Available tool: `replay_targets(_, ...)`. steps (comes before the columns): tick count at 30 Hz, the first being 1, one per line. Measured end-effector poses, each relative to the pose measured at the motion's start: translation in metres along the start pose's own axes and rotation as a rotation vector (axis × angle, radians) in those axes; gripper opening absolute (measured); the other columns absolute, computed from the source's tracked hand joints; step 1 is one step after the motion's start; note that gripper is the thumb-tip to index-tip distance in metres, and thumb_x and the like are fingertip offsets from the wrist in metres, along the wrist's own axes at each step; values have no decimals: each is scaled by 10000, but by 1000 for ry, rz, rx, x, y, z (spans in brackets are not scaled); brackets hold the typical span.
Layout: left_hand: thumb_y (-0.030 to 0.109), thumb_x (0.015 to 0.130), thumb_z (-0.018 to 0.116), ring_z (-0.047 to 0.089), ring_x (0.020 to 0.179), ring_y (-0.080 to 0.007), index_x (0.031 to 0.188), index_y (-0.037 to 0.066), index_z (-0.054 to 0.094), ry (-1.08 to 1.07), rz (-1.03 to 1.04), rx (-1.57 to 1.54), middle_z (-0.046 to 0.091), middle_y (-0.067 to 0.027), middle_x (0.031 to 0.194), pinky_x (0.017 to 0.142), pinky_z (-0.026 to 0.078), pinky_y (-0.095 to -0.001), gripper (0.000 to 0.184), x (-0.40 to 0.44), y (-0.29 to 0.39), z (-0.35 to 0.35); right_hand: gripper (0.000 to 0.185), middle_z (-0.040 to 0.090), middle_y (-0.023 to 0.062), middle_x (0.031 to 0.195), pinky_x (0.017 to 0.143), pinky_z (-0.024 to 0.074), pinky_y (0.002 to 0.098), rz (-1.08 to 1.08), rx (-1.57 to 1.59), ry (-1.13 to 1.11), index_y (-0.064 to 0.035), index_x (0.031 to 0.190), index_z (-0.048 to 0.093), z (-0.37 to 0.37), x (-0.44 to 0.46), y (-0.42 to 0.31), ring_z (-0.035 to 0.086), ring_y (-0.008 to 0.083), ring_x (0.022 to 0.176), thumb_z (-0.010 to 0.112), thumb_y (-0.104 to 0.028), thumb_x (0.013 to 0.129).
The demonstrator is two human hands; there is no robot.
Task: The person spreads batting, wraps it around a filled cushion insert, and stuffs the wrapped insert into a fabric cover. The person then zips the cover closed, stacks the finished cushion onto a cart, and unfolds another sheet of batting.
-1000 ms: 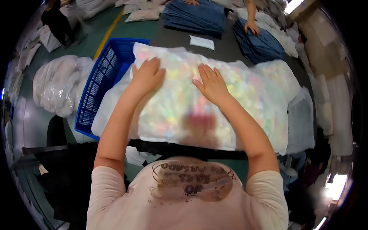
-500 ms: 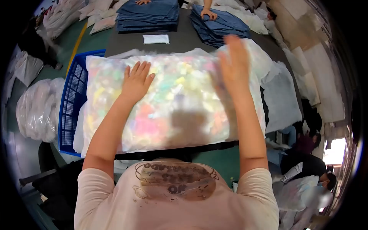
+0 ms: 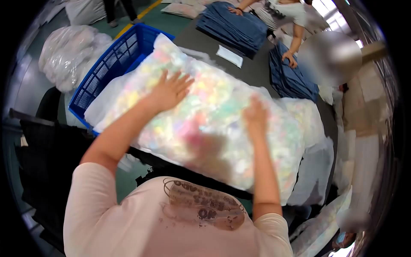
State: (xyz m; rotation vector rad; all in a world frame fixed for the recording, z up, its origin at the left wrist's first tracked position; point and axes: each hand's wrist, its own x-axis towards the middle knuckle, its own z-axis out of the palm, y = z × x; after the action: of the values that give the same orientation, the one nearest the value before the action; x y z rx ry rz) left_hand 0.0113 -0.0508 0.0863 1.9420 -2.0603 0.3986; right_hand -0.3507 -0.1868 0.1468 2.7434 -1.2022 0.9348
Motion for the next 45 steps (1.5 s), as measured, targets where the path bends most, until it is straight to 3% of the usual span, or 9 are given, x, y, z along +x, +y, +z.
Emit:
replay_targets(6,424,1043,344,257,1495,-300,1528,219,383,-159,-113,-267,359,-55,1590,1202,73,-609,527,-6,6,5,619,463,182,1495,1170,261,470,164,-92,-517,-40,1471,428,4,13,-14,382,326,1420,513,-436,1003)
replay_targets(11,433,1022,406,279,1481,-307,1492,189,432,-89,-82,-425,380,-86,1573,1202,103,-596,530,-4,-21,-31,549,537,230,1397,1147,302,472,-171,72,133,-11,1451,435,2,104,-160,476,402,1316,510,-338,1017)
replay_targets(14,423,1002,465,315,1459,-319,1469,158,459,-48,-65,-456,393,-136,1554,1188,180,-581,537,-26,-44,-78,502,520,205,1422,1140,303,479,-189,-105,-115,-32,1453,441,134,38,-108,444,401,1337,484,-294,1026)
replay_targets(21,549,939,558,570,1190,-403,1388,22,501,-42,-785,-704,580,-251,1322,974,454,-475,696,-166,-89,-59,469,616,202,1281,1004,435,439,-146,96,-359,-35,1318,570,75,76,-130,566,375,1196,503,-379,1007)
replay_targets(27,602,922,549,653,987,-403,1271,-1,570,-184,-958,-813,679,-248,1092,877,494,-464,697,-189,-93,-54,513,631,208,1215,944,475,417,75,-283,-903,-34,1212,620,75,203,-213,593,358,1155,613,-454,918)
replay_targets(33,566,921,581,652,964,-413,1205,29,575,-163,-1009,-860,679,-246,1059,841,499,-454,607,-182,-90,-54,477,430,137,1514,1083,411,418,-734,228,-539,-65,1261,604,205,256,-265,477,357,1320,697,-308,861)
replay_targets(34,554,924,586,652,965,-413,1207,39,573,-182,-1037,-871,680,-244,1057,840,499,-453,589,-180,-87,-55,430,571,169,1373,1022,457,421,-904,254,-408,-67,1194,664,220,262,-270,564,358,1220,649,-365,885)
replay_targets(38,464,983,545,649,912,-419,1194,58,572,-20,-1057,-918,681,-239,997,814,496,-454,458,-184,-81,-26,467,717,201,1021,924,490,445,-572,-121,-995,-84,1032,758,256,297,-263,641,378,1051,531,-478,929)
replay_targets(45,394,1058,373,642,936,-434,1174,72,612,-20,-1150,-1046,677,-256,1004,841,488,-446,417,-190,-85,14,576,627,131,1340,1051,443,375,-105,-117,-1184,-128,1211,714,338,270,-219,565,312,1277,746,-445,732)
